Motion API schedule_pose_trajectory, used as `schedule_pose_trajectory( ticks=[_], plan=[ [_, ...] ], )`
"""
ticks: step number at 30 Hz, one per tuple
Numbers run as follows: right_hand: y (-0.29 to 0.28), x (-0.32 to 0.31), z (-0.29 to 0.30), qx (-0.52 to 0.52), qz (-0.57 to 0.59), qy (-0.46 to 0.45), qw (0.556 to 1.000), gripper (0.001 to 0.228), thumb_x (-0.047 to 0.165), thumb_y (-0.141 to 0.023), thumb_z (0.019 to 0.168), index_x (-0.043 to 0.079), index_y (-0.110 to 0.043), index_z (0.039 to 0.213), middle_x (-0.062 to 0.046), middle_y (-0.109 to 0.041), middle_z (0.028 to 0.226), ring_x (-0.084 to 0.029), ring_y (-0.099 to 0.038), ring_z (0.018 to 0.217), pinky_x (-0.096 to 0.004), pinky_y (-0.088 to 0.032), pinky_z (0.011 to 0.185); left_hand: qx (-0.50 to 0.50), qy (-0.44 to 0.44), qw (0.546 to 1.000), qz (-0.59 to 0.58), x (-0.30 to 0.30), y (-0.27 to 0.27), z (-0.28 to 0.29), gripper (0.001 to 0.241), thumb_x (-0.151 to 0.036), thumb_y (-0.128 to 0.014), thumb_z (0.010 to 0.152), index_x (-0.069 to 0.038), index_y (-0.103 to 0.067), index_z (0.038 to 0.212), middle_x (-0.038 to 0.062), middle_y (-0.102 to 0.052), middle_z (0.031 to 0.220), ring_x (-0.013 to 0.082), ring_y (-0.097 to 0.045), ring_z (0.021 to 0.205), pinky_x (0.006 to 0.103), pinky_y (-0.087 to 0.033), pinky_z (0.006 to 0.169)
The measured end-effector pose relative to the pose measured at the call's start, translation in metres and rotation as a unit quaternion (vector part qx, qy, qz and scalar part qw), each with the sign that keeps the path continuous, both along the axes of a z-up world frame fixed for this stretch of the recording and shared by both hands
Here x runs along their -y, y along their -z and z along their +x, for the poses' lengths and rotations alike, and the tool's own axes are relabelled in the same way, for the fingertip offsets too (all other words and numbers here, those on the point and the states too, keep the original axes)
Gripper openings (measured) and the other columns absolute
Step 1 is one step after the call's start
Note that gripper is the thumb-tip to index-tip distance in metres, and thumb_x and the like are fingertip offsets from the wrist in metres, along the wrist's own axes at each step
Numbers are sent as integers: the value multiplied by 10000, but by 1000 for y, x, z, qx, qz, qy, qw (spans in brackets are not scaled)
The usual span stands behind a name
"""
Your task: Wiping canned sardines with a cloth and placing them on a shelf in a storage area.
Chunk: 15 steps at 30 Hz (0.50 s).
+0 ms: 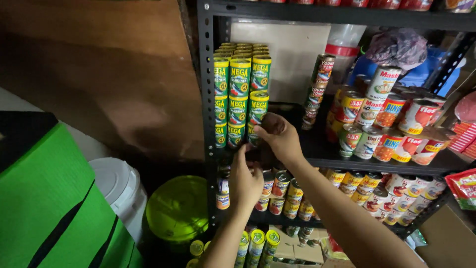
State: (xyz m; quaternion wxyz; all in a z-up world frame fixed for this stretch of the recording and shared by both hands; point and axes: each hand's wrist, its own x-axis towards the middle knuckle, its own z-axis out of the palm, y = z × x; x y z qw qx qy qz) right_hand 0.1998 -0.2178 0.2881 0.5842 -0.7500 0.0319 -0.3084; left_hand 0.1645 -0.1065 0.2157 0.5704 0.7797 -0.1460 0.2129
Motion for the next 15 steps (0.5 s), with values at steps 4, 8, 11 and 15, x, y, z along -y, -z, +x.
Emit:
schedule_pose_trajectory(
  ticks=[4, 8, 11, 15],
  plan=[
    [29, -3, -44, 126, -16, 9, 992, 576, 160, -776, 856, -54, -542, 1337, -162, -717, 1238, -214, -705, 1096, -293, -548, 964, 113, 34, 993, -3, -18, 22, -25, 687, 29, -611, 761, -50, -454, 1425, 154, -633, 1244, 284, -676, 1017, 382, -553, 827],
    [92, -26, -117, 77, 72, 15, 994, 478, 105, -733, 876, -12, -571, 1310, -119, -740, 1165, -185, -700, 1037, -278, -540, 928, 89, 27, 995, -20, -35, 76, -59, 636, 68, -609, 783, -20, -482, 1400, 154, -632, 1214, 204, -677, 778, 289, -583, 634],
    [170, -29, -155, -100, 164, -13, 981, 493, 182, -686, 899, -41, -582, 1326, -164, -750, 1026, -208, -690, 863, -307, -567, 796, -4, -5, 1000, 18, -50, 112, -98, 521, 0, -627, 808, -151, -589, 1306, 29, -763, 1096, 209, -752, 868, 324, -589, 723],
    [252, -42, -192, -163, 307, -154, 925, 374, 321, -531, 1029, -43, -593, 974, -134, -575, 525, -217, -468, 347, -343, -399, 338, -94, 9, 991, 94, -61, 214, -142, 368, -75, -664, 788, -138, -638, 1150, 75, -727, 982, 308, -678, 815, 405, -530, 712]
  ],
)
